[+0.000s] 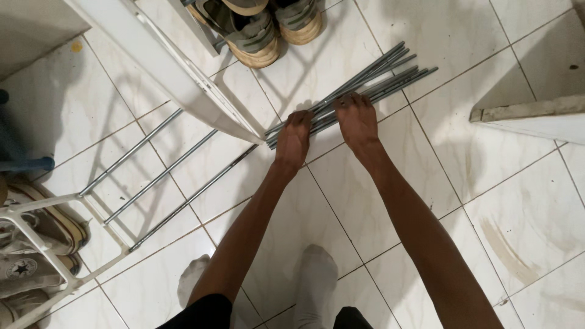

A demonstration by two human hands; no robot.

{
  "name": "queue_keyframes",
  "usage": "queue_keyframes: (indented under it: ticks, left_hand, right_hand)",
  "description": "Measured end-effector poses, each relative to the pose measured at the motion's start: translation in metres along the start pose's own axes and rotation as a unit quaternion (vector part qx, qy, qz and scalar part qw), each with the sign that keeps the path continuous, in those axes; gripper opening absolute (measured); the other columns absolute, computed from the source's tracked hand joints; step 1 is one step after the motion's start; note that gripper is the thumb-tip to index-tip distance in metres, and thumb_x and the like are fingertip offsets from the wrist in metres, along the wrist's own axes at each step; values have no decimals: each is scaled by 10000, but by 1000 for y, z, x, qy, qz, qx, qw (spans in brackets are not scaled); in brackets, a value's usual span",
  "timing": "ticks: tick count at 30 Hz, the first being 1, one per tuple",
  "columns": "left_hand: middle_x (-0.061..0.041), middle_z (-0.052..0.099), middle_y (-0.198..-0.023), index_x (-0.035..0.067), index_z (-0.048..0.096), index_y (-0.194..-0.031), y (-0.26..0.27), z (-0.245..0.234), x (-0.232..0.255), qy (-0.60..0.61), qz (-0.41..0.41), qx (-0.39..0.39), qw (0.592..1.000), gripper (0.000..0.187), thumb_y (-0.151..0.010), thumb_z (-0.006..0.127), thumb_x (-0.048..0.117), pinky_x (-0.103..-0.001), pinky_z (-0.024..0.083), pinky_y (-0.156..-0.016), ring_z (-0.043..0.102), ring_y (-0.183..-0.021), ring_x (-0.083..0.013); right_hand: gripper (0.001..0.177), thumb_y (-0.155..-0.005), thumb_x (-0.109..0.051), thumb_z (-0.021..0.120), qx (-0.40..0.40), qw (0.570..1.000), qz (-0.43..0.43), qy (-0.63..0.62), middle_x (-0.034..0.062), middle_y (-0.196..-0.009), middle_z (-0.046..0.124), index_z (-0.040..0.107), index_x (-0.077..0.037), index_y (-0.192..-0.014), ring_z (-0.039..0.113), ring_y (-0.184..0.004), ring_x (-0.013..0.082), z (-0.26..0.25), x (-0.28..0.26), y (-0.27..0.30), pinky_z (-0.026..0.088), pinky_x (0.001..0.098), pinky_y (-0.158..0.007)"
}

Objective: The person assembles a white plastic shoe rack by inserting metal rods into the frame slots. They repeatedly pick up rods from the floor and slide them into the rack, adjusting the rack's position as needed.

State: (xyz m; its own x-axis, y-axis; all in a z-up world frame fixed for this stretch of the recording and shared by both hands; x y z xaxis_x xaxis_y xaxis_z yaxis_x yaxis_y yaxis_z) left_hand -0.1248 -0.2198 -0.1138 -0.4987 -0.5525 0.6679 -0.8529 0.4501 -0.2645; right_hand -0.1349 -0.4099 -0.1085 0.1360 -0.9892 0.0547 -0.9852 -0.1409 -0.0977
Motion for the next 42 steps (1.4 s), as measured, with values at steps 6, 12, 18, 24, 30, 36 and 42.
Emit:
queue_keyframes:
  ticks: [6,12,18,24,30,36,42]
  left_hand:
    - [-210,633,-1205,-38,619,-1190,3,-10,4,-21,-27,-24,999,287,-904,596,-31,-455,558,-882,632,-1113,-397]
    - [-194,645,-1194,-26,619,-1143,12,-39,16,-22,-19,-45,999,196,-949,602,-17,-454,567,-908,636,-1109,-382]
    - [-198,670,-1199,-41,660,-1201,52,-73,12,-32,16,-56,998,269,-938,616,-2,-431,578,-894,648,-1114,-347]
    - [-165,679,-1226,-10,682,-1184,111,-122,-25,-153,14,-19,988,313,-871,681,0,-426,562,-899,648,-1134,-308]
    - [-152,681,-1194,-25,660,-1212,157,-162,-75,-275,-95,-45,956,442,-770,677,-23,-406,550,-853,618,-1110,-307]
    - [-120,664,-1100,27,645,-1134,189,-169,-104,-304,-128,-72,941,317,-829,729,38,-412,545,-859,621,-1080,-294]
    - [-117,658,-1032,4,632,-1165,197,-172,-115,-329,-165,-181,912,499,-681,753,4,-354,557,-797,658,-952,-249]
  right_hand:
    - [177,-796,46,685,-2,998,11,-56,155,-991,741,743,-20,-949,711,-1002,299,-13,-12,0,546,427,-959]
    - [169,-768,37,673,54,997,-36,-44,141,-956,743,733,-21,-915,726,-936,270,-30,-40,0,589,367,-887]
    - [90,-914,-30,687,-11,992,-85,-91,142,-871,745,727,-11,-835,724,-860,287,-61,-74,3,586,412,-790]
    - [126,-853,-76,686,0,954,-278,-112,186,-995,754,754,1,-925,728,-955,297,-75,-142,8,597,406,-840]
    - [181,-876,-46,671,-21,928,-341,-151,180,-1128,729,734,21,-1031,683,-1106,308,-71,-205,-15,557,420,-958]
    - [193,-848,-21,658,-78,929,-342,-116,168,-1100,712,698,11,-1034,663,-1104,323,-62,-243,-35,546,437,-942]
    - [292,-807,25,649,-133,922,-360,-55,145,-1056,717,692,-12,-1093,677,-1019,297,-37,-269,-39,562,423,-844]
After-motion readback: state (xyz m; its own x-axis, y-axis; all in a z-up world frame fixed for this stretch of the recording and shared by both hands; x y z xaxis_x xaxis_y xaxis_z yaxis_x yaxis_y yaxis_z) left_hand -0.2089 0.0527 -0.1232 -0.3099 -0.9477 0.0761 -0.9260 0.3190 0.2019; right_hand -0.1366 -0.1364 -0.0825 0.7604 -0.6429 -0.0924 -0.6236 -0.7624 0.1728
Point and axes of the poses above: each hand's wrist, its own y-axis away from the middle knuckle, its own z-axis out of the palm, x = y × z, the point moved 1 cm from there along -y, towards the middle knuckle
